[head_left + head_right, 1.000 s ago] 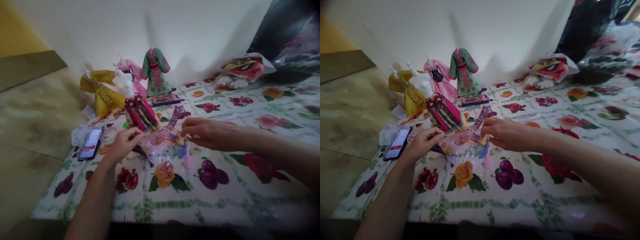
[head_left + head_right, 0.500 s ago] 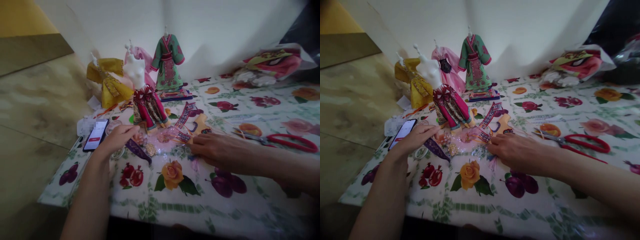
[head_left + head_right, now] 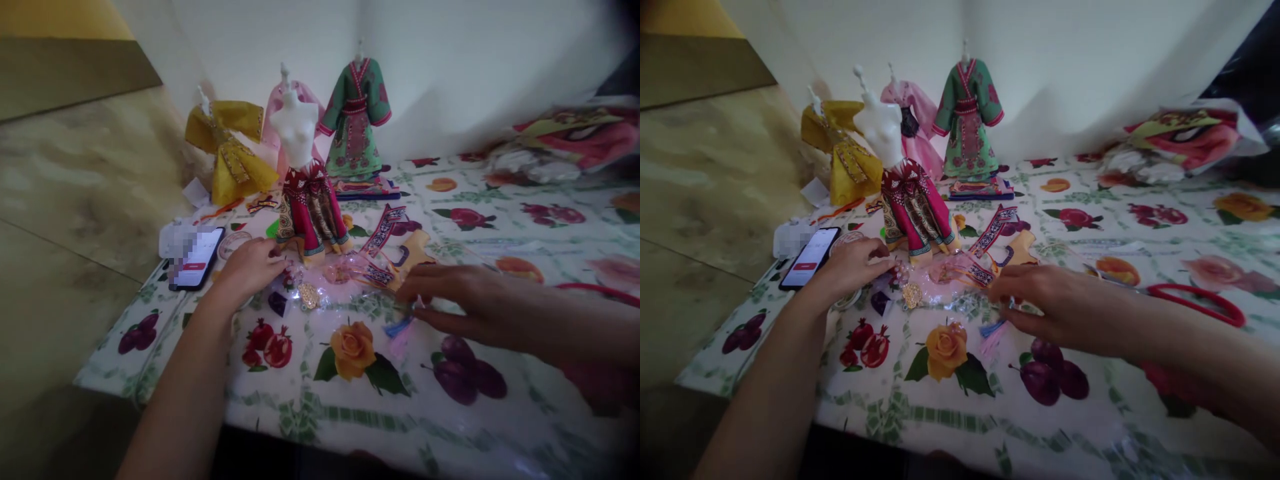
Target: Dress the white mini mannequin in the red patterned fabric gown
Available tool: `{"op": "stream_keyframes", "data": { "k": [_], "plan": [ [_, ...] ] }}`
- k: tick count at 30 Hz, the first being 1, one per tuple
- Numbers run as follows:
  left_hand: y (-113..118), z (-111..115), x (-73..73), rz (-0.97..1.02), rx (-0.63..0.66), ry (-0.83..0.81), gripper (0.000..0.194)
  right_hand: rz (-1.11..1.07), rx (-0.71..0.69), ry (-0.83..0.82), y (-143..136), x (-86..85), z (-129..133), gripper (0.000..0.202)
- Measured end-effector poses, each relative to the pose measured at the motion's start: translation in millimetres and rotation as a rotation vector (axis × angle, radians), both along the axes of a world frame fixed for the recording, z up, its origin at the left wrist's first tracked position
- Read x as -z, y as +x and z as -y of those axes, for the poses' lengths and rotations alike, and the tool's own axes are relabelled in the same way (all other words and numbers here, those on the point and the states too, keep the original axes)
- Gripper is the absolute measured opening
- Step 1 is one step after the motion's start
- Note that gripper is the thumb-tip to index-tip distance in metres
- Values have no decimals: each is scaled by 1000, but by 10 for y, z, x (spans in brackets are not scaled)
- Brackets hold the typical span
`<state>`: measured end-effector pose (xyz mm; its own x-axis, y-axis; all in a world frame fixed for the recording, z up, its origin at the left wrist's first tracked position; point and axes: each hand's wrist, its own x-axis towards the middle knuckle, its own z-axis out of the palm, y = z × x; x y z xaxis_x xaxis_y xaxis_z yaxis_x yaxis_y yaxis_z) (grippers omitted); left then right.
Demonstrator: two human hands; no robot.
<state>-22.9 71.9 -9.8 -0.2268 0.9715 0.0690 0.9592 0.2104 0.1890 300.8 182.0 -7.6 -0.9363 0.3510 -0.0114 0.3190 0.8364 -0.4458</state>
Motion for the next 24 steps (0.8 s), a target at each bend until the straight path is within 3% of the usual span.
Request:
{"op": "stream_keyframes", "data": {
  "k": [5, 7, 17, 24],
  "plan": [
    [118, -15, 27, 69, 38, -46, 25, -53, 236, -155, -116, 0, -185, 32],
    [154, -21, 51, 97, 50, -66, 24, -57, 263, -202, -181, 42, -223, 35],
    [247, -44, 102, 167, 92, -87, 21, -165, 196, -455, -351, 151, -218, 30],
    [286, -32, 87, 116, 108, -93, 21, -241, 178, -413, -355, 220, -280, 33]
  ]
}}
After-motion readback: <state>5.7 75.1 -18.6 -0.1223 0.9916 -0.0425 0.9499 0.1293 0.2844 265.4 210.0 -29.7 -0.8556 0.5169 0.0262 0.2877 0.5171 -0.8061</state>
